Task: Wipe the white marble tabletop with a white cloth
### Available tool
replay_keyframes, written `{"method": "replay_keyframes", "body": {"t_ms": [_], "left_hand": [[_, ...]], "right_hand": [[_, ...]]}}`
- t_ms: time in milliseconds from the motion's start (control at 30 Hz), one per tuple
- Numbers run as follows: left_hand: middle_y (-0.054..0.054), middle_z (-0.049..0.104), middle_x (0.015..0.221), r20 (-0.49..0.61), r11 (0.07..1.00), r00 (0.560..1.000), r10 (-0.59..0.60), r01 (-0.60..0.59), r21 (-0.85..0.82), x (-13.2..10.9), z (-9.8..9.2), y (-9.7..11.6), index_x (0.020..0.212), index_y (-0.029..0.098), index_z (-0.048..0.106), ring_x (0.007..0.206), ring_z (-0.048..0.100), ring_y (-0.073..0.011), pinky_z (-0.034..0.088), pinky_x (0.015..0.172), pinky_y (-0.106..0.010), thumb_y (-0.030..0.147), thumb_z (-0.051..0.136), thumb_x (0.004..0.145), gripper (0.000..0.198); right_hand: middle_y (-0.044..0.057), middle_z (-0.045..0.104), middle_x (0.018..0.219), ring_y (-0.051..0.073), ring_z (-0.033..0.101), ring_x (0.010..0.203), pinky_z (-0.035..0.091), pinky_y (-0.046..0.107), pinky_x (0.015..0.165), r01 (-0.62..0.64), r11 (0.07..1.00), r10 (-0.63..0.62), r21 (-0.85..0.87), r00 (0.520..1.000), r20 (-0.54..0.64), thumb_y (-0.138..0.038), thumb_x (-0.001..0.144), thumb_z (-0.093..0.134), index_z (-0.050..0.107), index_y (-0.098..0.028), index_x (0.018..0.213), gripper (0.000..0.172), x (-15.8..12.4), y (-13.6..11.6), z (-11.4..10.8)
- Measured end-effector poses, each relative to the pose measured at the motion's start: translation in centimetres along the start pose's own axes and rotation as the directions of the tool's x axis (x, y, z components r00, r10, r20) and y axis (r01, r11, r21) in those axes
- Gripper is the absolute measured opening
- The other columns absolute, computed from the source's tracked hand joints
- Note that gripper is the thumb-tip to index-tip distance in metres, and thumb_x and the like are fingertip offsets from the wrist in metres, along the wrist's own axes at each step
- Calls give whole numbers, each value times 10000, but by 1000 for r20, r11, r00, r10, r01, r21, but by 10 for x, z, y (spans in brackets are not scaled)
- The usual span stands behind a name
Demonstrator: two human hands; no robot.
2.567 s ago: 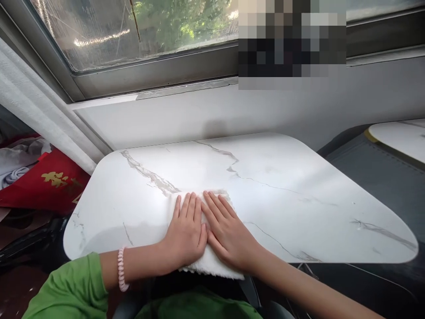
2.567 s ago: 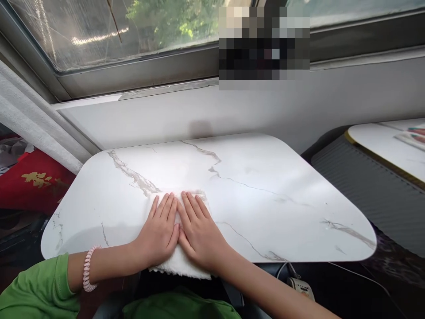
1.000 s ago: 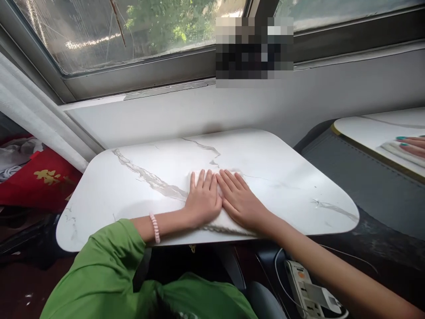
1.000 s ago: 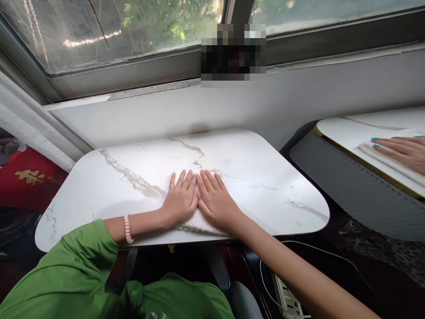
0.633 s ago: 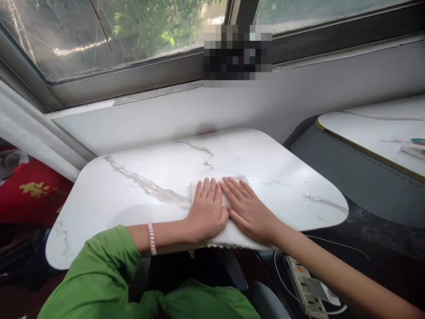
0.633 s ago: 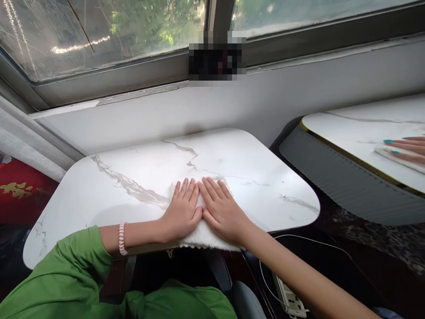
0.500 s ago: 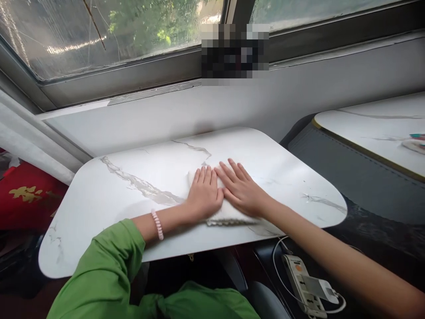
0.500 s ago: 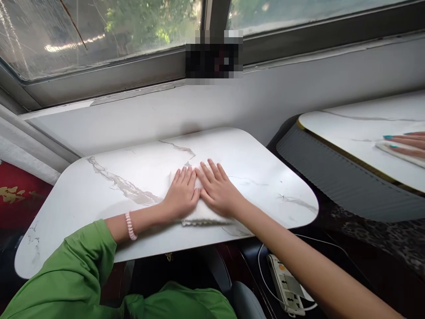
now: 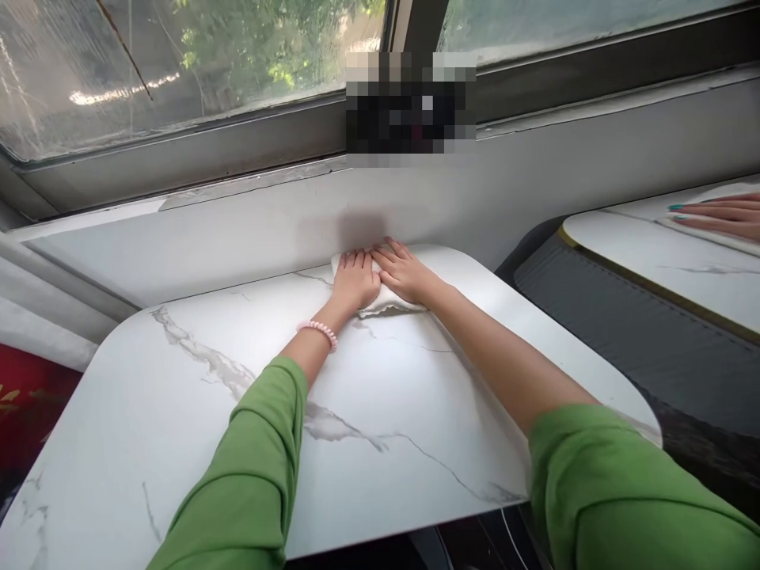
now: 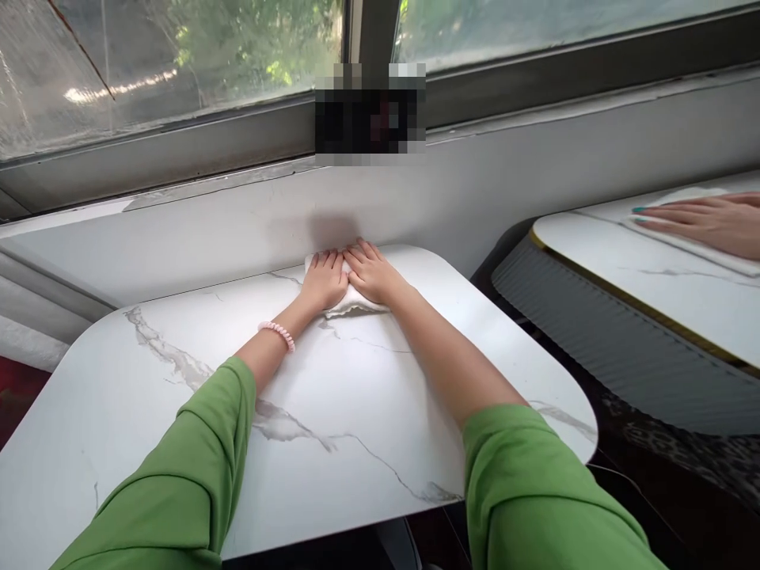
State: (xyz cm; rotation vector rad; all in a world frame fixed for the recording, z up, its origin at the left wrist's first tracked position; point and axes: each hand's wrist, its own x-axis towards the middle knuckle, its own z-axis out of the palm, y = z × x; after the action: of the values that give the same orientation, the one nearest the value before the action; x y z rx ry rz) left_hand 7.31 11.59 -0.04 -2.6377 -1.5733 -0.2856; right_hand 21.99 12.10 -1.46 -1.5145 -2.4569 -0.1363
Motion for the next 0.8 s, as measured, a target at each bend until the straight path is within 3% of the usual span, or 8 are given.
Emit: {"method": "replay_keyframes", "body": {"t_ms": [167,367,633,800], "left_hand": [[-138,394,1466,-49,1000,998,-31,31,-4,11,5,2,1405,19,362,1363,307,-246,150,1165,-395,234,276,940,520],[-153,324,1503,-11,999,999,-34,34,-1,-17,-1,23,1423,4,326,1400,254,-246,118,1173,-409,253,253,951,538],[-211,302,1497,11,999,999,31,-31,-10,-97,-15,96,1415,-47,316,1406,218,-326,122,1166,-469,289,290,929,592],[-238,327,1475,11,992,993,120,-119,-37,-148,-25,139,1408,-41,338,1386,247,-383,170,1134,-563,349,308,918,627]], "right_hand": [[165,429,1446,296,357,1343,326,517,1068,27,999,-25,43,999,-44,-255,905,258,389,-57,1409,557,6,12,4],[183,392,1465,295,340,1359,325,499,1068,60,998,-60,14,998,-26,-261,911,253,370,-26,1415,568,-25,5,-3],[158,368,1485,247,297,1388,331,478,1088,114,993,-113,14,991,-78,-289,948,220,316,-77,1452,555,-136,-16,-28],[101,307,1524,228,254,1407,319,487,1109,121,993,-119,17,989,-83,-293,958,239,129,-179,1518,582,-212,-31,-45]]}}
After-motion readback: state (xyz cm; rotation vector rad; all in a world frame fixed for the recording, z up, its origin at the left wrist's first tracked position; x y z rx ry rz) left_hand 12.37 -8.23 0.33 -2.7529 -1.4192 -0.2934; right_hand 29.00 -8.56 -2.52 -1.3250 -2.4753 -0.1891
